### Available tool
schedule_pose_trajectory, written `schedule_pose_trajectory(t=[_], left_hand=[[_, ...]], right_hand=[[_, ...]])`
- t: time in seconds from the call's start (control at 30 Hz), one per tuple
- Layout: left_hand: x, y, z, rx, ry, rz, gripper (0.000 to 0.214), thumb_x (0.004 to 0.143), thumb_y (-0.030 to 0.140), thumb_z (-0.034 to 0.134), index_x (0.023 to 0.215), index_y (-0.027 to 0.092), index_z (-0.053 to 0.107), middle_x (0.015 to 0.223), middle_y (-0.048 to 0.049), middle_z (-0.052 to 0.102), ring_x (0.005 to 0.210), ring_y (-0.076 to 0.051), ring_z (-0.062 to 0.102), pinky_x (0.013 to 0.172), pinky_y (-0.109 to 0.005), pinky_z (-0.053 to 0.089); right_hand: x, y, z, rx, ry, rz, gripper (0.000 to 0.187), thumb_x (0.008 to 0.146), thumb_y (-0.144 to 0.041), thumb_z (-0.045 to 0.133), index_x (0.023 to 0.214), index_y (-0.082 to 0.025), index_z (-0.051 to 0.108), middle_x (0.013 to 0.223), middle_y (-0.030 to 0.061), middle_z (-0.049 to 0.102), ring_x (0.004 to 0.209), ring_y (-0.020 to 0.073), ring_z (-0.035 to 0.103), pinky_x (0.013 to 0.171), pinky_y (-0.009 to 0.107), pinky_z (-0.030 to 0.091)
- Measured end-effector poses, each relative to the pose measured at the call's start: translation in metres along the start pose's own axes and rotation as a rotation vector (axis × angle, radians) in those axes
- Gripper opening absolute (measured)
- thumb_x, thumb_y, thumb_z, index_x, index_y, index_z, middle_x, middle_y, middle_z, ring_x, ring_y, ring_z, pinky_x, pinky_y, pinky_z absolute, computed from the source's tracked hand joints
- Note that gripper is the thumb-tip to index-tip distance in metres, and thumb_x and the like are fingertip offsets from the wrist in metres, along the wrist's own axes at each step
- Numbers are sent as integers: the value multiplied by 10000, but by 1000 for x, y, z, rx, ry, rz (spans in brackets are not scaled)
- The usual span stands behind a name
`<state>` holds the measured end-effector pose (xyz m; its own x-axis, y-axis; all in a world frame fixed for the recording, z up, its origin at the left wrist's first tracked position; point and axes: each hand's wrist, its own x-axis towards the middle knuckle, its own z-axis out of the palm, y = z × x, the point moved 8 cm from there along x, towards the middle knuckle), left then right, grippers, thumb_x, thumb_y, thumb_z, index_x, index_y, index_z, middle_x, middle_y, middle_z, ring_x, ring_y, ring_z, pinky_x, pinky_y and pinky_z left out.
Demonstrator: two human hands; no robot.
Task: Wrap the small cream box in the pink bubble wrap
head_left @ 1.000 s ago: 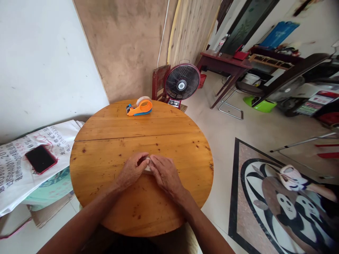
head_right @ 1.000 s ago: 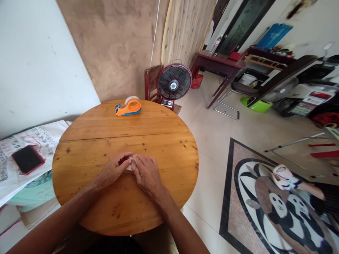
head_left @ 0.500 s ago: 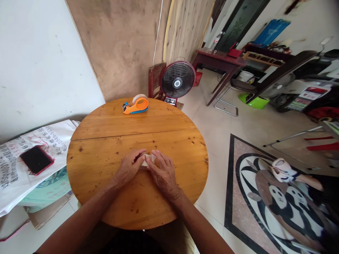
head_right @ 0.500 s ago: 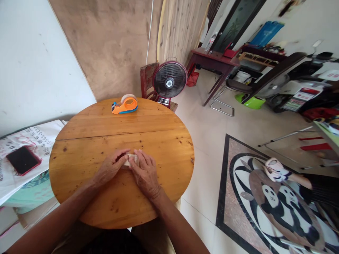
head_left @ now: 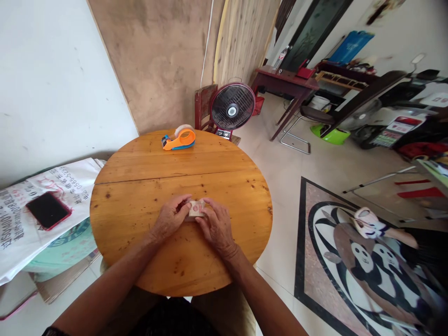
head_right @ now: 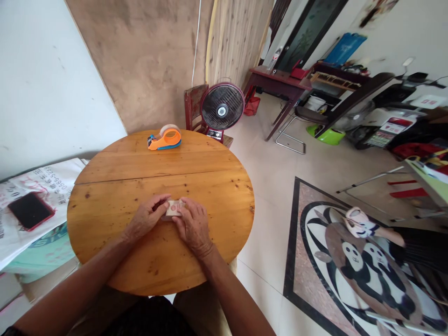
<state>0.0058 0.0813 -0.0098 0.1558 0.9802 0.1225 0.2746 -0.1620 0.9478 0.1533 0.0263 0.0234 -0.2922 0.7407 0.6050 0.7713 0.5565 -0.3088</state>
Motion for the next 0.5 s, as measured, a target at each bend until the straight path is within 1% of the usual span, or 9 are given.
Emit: schedule_pose_trajectory(t=[0.13,0.2,0.3,0.37,0.43,0.5], left_hand=[[1,-1,1,-17,1,6,389,856,376,563,1162,158,666,1078,-101,706,929,-210,657,855,-349,534],[1,-4,2,-35,3,-9,402,849,384,571,1168,159,665,1072,-101,707,920,-210,659,854,-349,534],[2,-9,3,-65,1,-44,434,838,391,584,1196,154,649,1054,-102,707,906,-209,658,851,-352,535],[3,-12,4,-79,2,-55,458,832,391,591,1217,148,636,1066,-109,701,934,-217,657,864,-364,532],[4,-13,4,-84,12,-47,463,830,386,591,1223,143,629,1089,-120,694,977,-228,652,893,-383,525],[4,-13,5,-92,18,-33,459,832,376,585,1225,141,626,1101,-125,690,993,-231,650,911,-393,519]], right_hand=[[-1,10,-4,51,82,78,518,925,-359,551,1402,-218,404,1337,164,564,1252,279,528,1020,471,442],[-2,19,-5,95,89,152,541,937,-359,513,1435,-209,364,1363,169,537,1292,280,496,1057,493,421],[-3,35,-1,244,61,297,424,953,-335,466,1358,-211,461,1360,146,543,1293,252,497,1075,469,420],[-1,45,2,357,41,380,369,934,-331,487,1280,-208,529,1328,131,569,1258,242,524,1055,443,437],[5,51,4,435,5,423,353,897,-308,517,1232,-206,565,1312,121,585,1241,240,537,1043,429,442],[14,54,7,465,-65,423,394,839,-259,544,1229,-207,571,1321,113,584,1241,242,535,1039,425,439]])
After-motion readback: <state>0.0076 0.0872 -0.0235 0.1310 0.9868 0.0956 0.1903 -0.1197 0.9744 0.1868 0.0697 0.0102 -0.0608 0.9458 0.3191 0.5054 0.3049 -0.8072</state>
